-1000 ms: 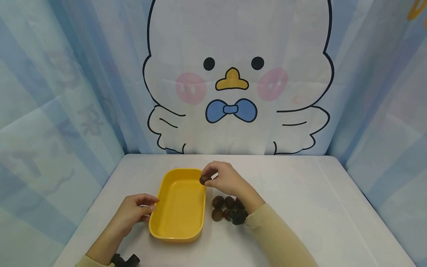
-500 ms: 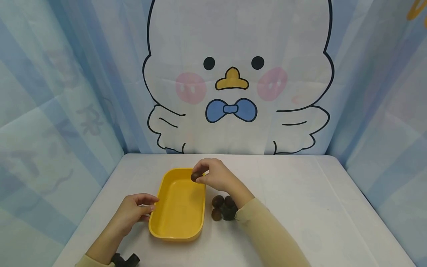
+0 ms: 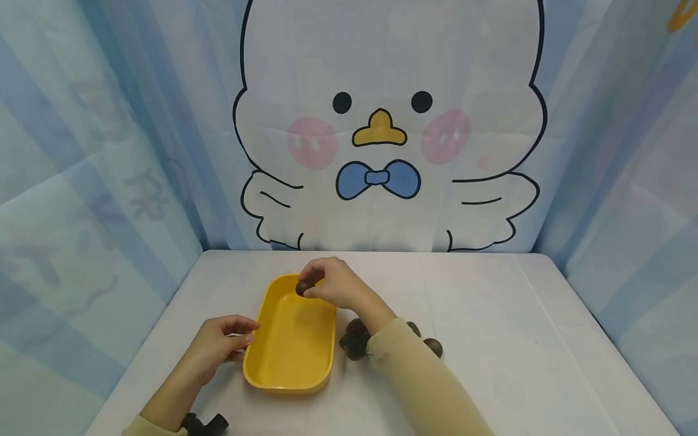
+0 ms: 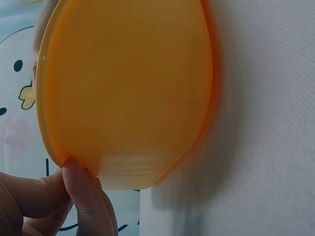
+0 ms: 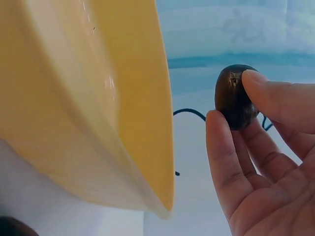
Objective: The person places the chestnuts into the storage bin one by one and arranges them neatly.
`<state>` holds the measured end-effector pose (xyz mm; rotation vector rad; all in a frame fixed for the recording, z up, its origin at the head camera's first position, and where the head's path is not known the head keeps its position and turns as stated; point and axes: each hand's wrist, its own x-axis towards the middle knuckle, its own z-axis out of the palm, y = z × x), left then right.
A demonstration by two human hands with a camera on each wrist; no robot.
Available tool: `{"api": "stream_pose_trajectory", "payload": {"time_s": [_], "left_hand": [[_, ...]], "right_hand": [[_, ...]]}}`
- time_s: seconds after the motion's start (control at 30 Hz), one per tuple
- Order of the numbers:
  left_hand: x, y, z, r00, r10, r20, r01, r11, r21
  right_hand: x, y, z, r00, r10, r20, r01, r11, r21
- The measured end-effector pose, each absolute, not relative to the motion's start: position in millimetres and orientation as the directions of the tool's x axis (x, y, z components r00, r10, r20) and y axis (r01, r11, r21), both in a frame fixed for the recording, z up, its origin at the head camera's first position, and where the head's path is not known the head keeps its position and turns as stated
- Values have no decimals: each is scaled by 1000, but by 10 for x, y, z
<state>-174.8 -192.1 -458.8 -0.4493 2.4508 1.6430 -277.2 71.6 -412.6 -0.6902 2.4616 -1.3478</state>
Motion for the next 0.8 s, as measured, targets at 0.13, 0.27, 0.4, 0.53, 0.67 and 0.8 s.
{"api": "stream_pose_trajectory", "payload": {"time_s": [0.13,0.27,0.4,0.53,0.67,0.8], "left_hand": [[-1754,-1917,-4598,-944,-160,-289,-328,354,876],[-1757,-1915,-4601,-945,-157,-287,-326,355,876],[-1752,-1913,-4595,-946,-153,-286,-323,353,878],[-1747,-1912,-4589,-945,-153,-288,-325,350,879],[-1746,-1911,-4587,-944,-157,-291,-329,353,876],[-1748,-1913,-4593,-944,-158,-289,-327,358,875]], "right_hand": [[-2798,647,-4141,-850,-526,-6,-271,447,-852],[-2835,576,-4171,-841,-542,2,-278,429,-859],[-2866,506,-4209,-831,-557,15,-284,401,-871],[-2892,431,-4257,-836,-548,4,-261,391,-883],[-2920,348,-4321,-851,-525,-21,-226,402,-887],[-2936,279,-4372,-858,-512,-48,-199,416,-887]]}}
